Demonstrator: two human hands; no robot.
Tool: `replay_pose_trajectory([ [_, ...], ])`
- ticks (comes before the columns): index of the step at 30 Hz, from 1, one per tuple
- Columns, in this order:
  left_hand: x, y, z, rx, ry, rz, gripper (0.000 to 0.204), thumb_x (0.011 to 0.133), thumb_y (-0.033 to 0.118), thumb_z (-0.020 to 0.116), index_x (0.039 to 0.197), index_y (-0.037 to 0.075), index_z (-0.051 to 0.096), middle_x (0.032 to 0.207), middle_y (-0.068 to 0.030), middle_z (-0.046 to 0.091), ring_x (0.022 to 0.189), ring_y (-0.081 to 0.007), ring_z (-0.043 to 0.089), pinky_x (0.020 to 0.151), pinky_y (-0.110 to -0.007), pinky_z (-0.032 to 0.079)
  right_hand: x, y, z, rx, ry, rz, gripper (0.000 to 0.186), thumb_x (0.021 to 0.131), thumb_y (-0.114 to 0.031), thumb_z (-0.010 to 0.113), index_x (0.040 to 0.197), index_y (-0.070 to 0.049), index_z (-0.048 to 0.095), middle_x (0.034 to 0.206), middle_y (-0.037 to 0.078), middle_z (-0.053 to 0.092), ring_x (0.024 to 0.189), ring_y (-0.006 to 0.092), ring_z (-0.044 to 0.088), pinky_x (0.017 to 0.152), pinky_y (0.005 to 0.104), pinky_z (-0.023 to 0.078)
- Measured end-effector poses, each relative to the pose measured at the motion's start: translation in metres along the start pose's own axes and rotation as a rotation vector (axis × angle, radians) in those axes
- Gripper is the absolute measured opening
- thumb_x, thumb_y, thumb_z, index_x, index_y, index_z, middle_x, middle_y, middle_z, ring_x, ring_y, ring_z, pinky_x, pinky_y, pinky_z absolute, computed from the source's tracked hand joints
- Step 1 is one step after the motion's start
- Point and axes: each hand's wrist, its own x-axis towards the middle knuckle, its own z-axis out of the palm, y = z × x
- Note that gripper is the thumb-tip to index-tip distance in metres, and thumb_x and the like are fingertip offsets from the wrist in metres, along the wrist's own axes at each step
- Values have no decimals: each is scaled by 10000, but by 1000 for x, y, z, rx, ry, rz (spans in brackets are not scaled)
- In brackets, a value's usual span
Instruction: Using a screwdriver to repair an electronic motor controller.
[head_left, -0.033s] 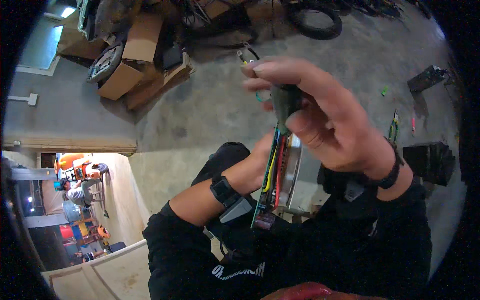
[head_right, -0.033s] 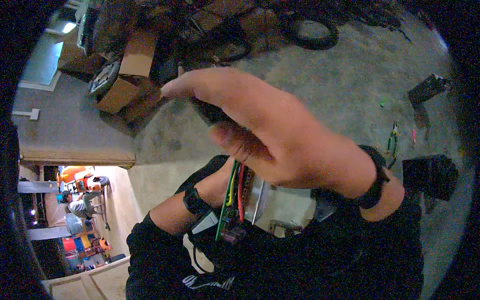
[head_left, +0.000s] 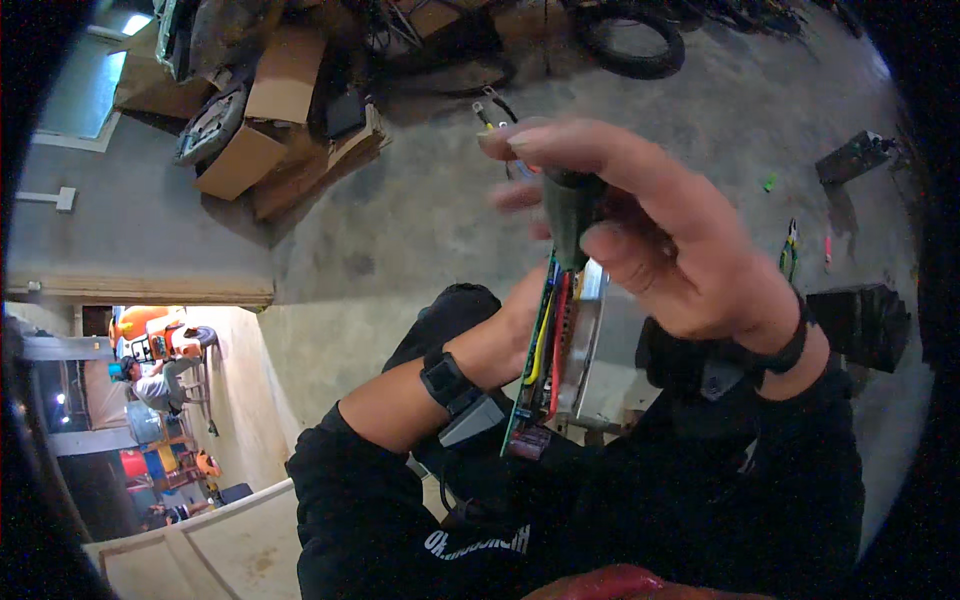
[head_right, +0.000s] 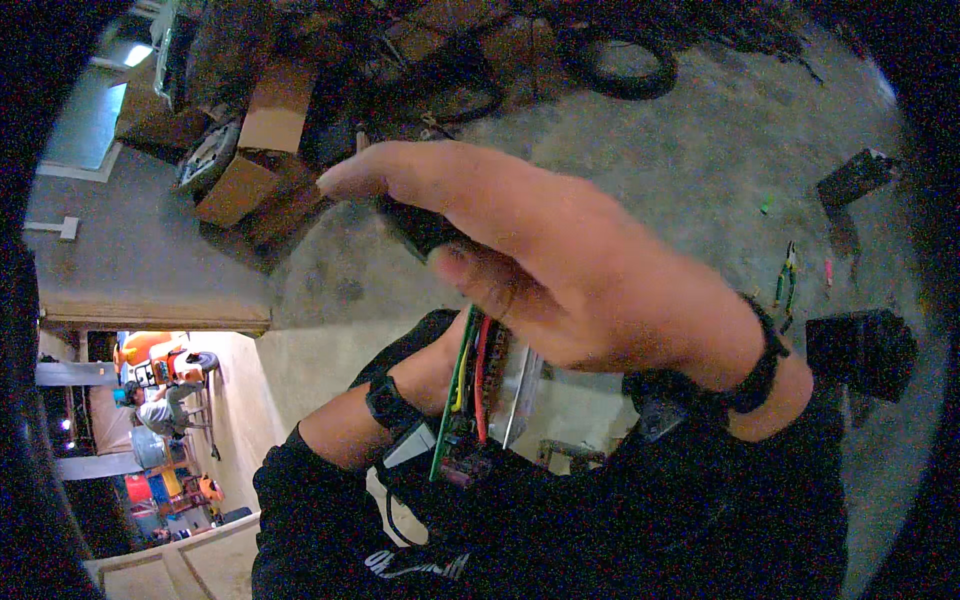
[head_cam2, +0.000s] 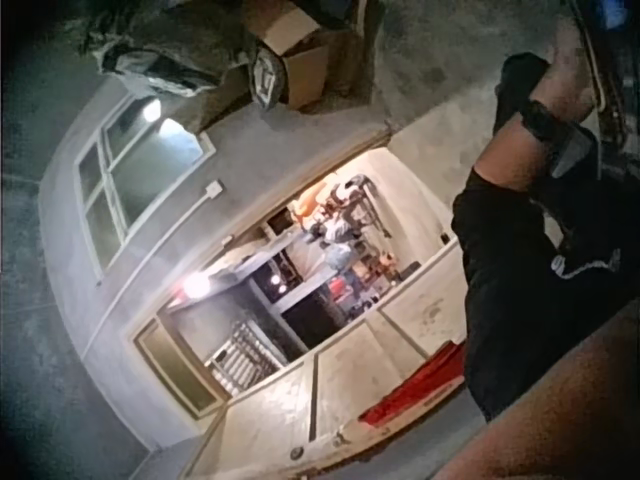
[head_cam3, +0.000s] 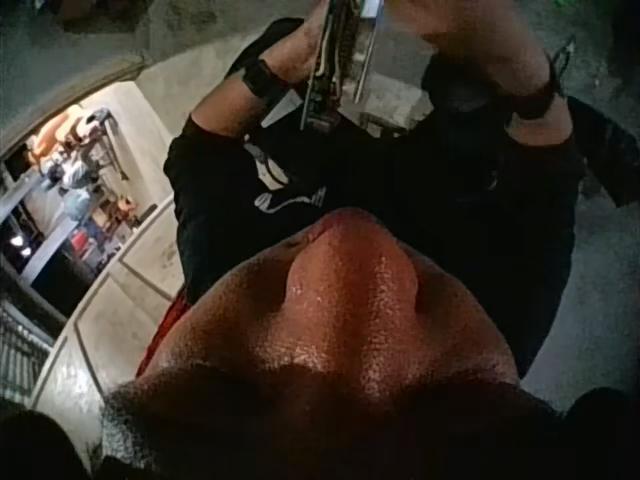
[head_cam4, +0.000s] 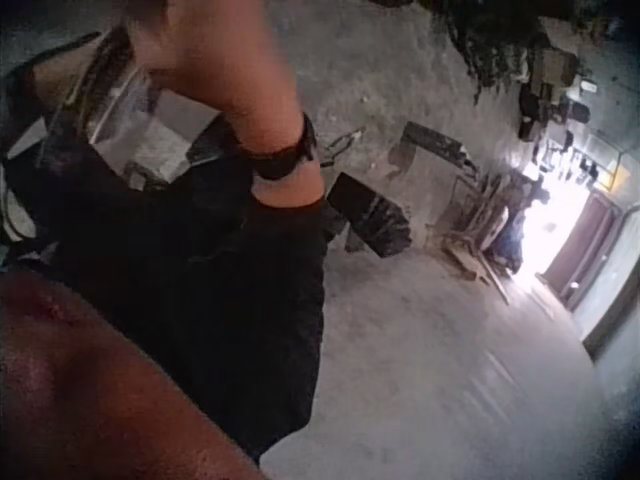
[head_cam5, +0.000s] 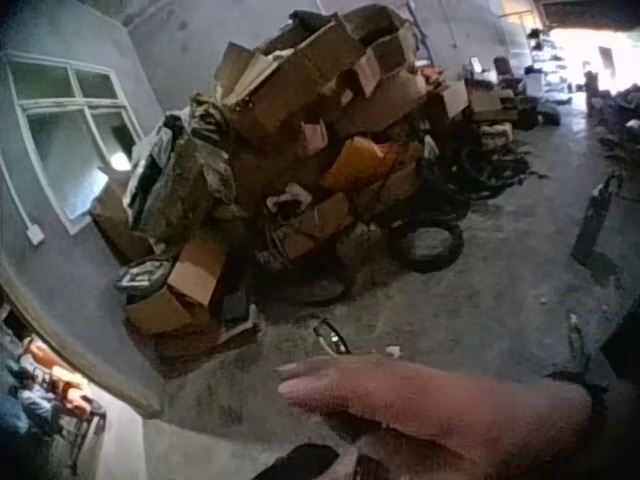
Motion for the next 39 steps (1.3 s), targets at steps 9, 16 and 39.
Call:
replay_pose_trajectory([
  [9, -16, 2, 15, 466, -22, 213, 405, 929, 363, 498, 1169, 36, 492, 1152, -104, 564, 1076, -199, 562, 892, -335, 481, 0, -12, -22, -494, -178, -158, 480, 730, -131, 733, 1157, 4, 562, 1063, 144, 629, 945, 294, 629, 732, 302, 515],
  [16, -3, -4, 11, 140, -87, 25, 450, 950, 421, 436, 1185, 41, 486, 1161, -102, 561, 1076, -196, 560, 903, -338, 473, -12, 6, -14, -222, -5, -141, 488, 719, -176, 742, 1143, -6, 569, 1065, 147, 623, 870, 271, 640, 695, 303, 516],
  [39, -7, -6, 23, 116, 111, 31, 404, 958, 365, 412, 1188, 43, 491, 1109, -104, 583, 984, -197, 604, 843, -356, 509, -8, -8, -9, -441, -51, -238, 371, 750, -133, 732, 1080, -20, 605, 1001, 173, 622, 819, 250, 638, 684, 320, 510],
])
